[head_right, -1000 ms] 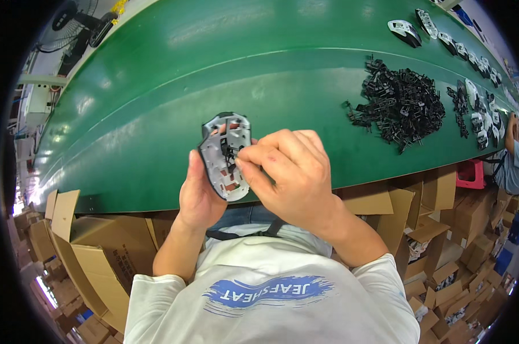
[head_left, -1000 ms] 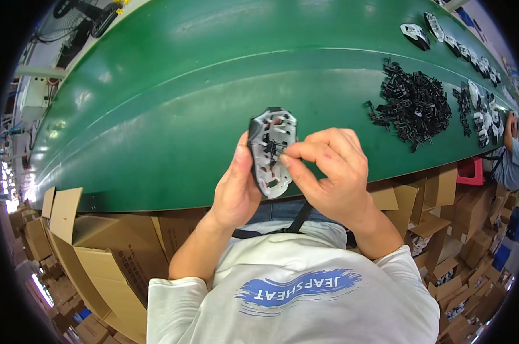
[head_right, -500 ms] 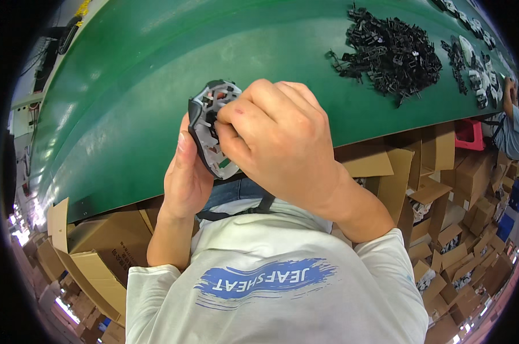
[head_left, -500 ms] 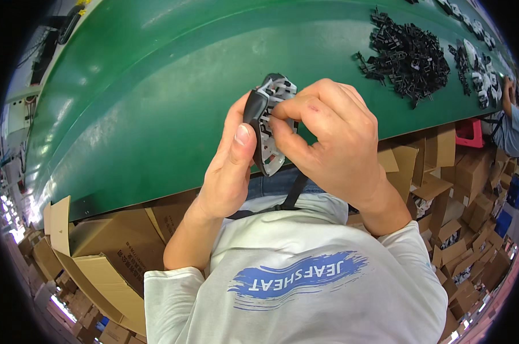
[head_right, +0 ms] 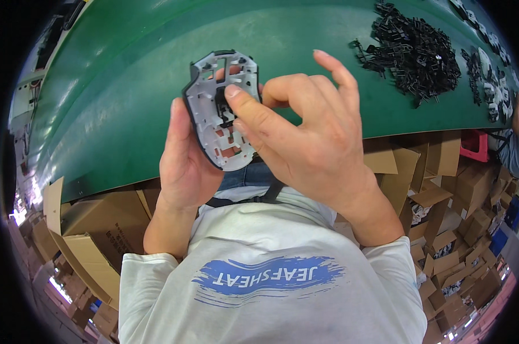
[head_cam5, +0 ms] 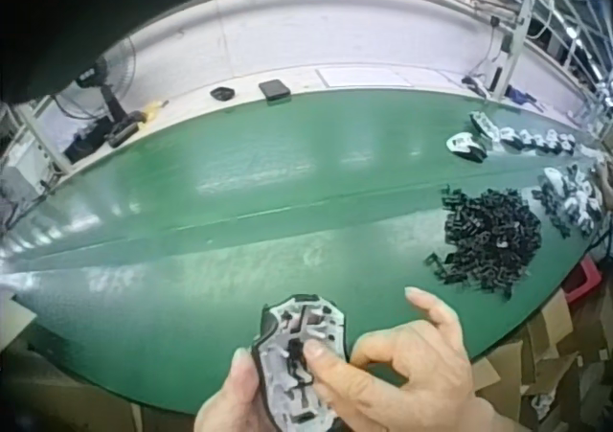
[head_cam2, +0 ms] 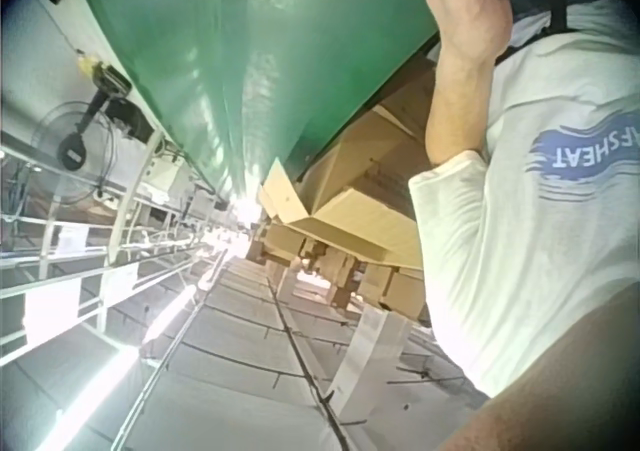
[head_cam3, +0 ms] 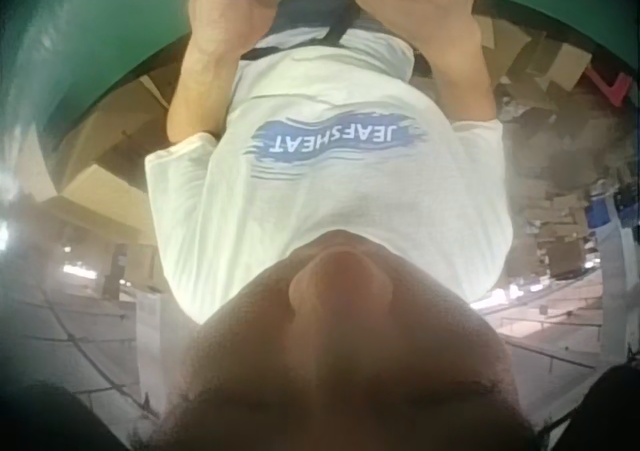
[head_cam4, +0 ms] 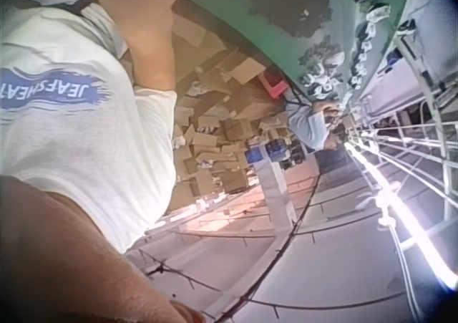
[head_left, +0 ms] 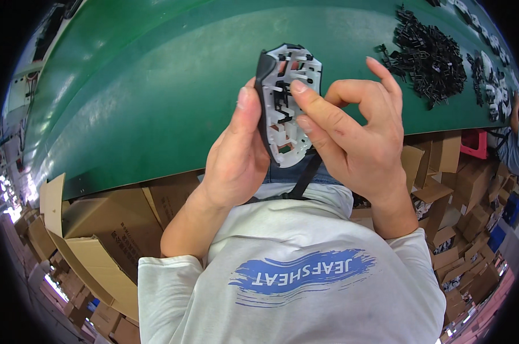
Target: The person assembles a computer mouse by hand, inserting internal plastic and electronic components into a mouse shell.
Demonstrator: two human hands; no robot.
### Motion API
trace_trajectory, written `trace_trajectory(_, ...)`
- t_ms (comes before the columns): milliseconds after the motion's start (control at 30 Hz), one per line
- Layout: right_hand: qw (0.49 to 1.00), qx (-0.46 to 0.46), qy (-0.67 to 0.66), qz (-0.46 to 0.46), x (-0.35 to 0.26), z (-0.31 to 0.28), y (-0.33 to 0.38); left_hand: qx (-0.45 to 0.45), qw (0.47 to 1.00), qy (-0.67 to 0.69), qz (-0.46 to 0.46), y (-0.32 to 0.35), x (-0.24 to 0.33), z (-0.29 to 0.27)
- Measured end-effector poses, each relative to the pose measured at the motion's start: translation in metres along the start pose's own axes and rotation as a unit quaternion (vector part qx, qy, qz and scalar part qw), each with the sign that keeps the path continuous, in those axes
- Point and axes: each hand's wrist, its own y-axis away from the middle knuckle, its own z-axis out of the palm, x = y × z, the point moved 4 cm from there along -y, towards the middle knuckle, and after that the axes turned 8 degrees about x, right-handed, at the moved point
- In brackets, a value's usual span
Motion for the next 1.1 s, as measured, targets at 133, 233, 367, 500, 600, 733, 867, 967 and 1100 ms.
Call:
trace_trajectory(133, 0.999, -0.032, -0.021, -0.023, 0.004, 0.000, 0.000, -0.008, 0.999, -0.053, 0.008, 0.000, -0.001, -0.002)
trace_trajectory(233, 0.984, 0.046, -0.166, 0.050, 0.022, 0.006, 0.001, -0.036, 0.999, 0.021, 0.007, -0.004, 0.001, 0.002)
trace_trajectory(367, 0.770, -0.001, -0.515, 0.377, 0.023, 0.026, 0.011, -0.076, 0.988, 0.133, -0.028, -0.014, -0.001, -0.007)
trace_trajectory(500, 0.815, 0.051, -0.469, 0.336, 0.034, 0.034, 0.011, -0.028, 0.999, -0.018, 0.003, -0.001, 0.009, 0.004)
trace_trajectory(600, 0.827, 0.053, -0.457, 0.325, 0.029, 0.038, 0.013, 0.062, 0.994, -0.083, 0.034, 0.001, 0.002, -0.003)
trace_trajectory(733, 0.838, 0.057, -0.453, 0.300, 0.022, 0.046, 0.015, 0.105, 0.986, -0.116, 0.054, -0.008, -0.004, -0.013)
trace_trajectory(867, 0.843, 0.050, -0.443, 0.299, 0.019, 0.053, 0.019, 0.149, 0.971, -0.164, 0.086, -0.012, -0.005, -0.023)
trace_trajectory(967, 0.857, 0.045, -0.424, 0.291, 0.017, 0.058, 0.020, 0.187, 0.953, -0.210, 0.115, -0.010, -0.007, -0.025)
trace_trajectory(1100, 0.923, 0.024, -0.298, 0.243, 0.006, 0.054, 0.017, 0.192, 0.927, -0.260, 0.192, -0.010, -0.015, -0.031)
